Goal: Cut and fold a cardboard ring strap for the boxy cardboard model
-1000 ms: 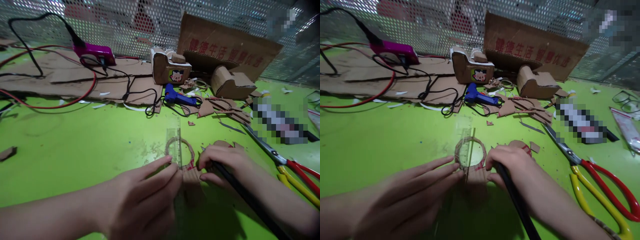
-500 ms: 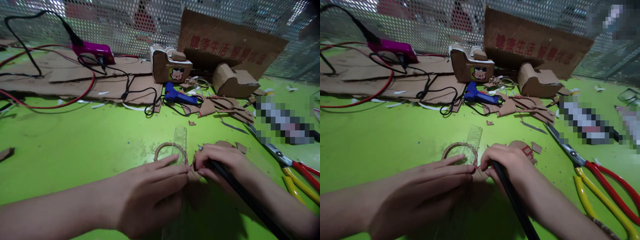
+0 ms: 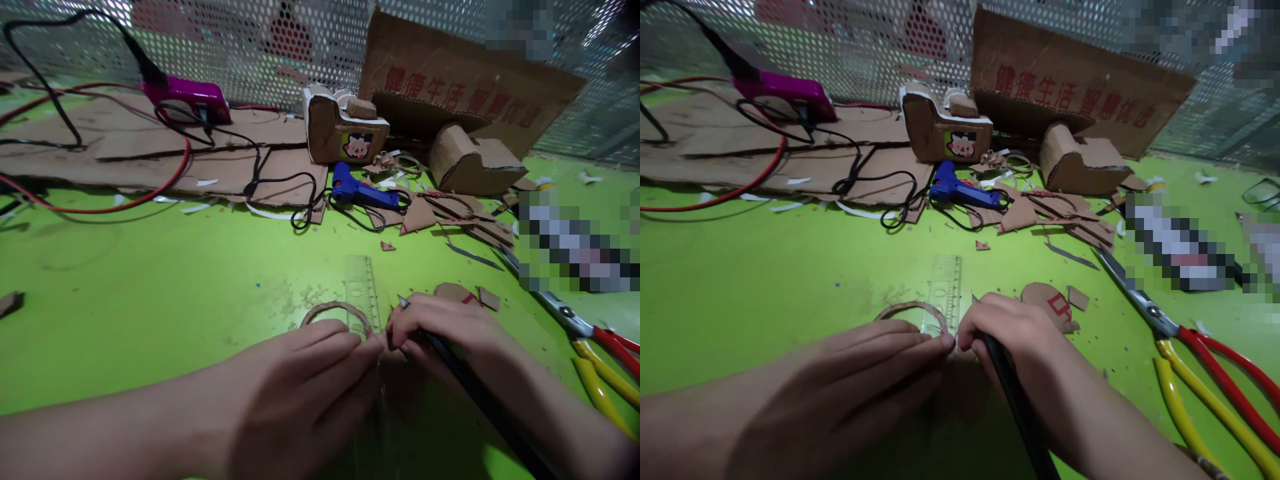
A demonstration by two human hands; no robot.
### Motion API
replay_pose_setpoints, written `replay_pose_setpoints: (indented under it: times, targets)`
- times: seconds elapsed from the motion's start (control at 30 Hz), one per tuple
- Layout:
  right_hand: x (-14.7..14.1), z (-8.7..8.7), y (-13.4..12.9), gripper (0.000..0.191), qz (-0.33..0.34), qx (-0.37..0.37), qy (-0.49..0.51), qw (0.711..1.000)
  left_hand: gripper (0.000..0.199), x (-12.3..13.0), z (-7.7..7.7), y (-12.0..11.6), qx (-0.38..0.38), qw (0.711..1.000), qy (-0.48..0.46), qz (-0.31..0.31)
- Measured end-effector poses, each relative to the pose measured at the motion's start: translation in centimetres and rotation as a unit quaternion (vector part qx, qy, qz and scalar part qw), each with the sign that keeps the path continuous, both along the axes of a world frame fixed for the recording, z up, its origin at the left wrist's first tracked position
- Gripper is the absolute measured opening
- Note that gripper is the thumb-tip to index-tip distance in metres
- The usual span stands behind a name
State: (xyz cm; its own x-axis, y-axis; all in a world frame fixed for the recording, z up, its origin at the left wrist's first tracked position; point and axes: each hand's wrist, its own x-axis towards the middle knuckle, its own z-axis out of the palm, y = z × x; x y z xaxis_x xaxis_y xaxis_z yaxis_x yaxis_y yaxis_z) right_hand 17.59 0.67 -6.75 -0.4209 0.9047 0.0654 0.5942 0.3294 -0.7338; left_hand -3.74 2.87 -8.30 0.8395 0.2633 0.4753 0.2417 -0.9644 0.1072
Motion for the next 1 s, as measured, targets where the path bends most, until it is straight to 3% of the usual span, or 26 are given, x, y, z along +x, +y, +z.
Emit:
replay_pose_setpoints:
  times: [0.07,0.17,0.27,0.33,0.4,0.47,0.7,0.87,1.0]
  targets:
    - [0.0,0.0,0.0,0.018,0.002,-0.006,0.0,1.0,0.024,-0.3,-0.3,-0.5,0.034,0.999,0.009,-0.015]
    - [-0.1,0.0,0.0,0.019,-0.003,-0.001,0.004,1.0,0.028,-0.8,-1.1,-1.9,0.029,0.998,-0.008,0.051]
    - [-0.4,0.2,0.1,0.021,-0.017,0.011,-0.004,1.0,0.038,-1.1,-1.7,-2.4,0.004,0.997,0.002,0.078]
    - [-0.6,0.6,0.2,0.022,-0.013,0.015,-0.017,1.0,0.039,-1.2,-1.7,-2.0,0.003,0.998,0.017,0.063]
    - [-0.8,1.0,0.2,0.023,-0.009,0.016,-0.029,0.999,0.036,-1.2,-1.4,-1.1,0.039,0.999,0.027,-0.017]
    - [-0.9,1.4,0.3,0.024,-0.014,0.007,-0.039,0.999,0.037,-1.2,-1.1,-0.2,0.055,0.997,0.027,-0.045]
    - [-0.9,1.0,0.0,0.027,-0.016,0.012,-0.064,0.998,0.035,-1.0,-0.7,0.2,0.038,0.999,0.002,-0.035]
    - [-0.7,0.8,-0.4,0.016,-0.064,0.097,-0.063,0.991,0.037,-0.8,-0.9,-0.3,0.012,0.999,-0.044,-0.019]
    - [-1.3,0.6,-0.7,0.03,-0.091,0.13,0.036,0.987,0.04,-0.5,-1.3,-1.5,-0.056,0.995,-0.052,0.062]
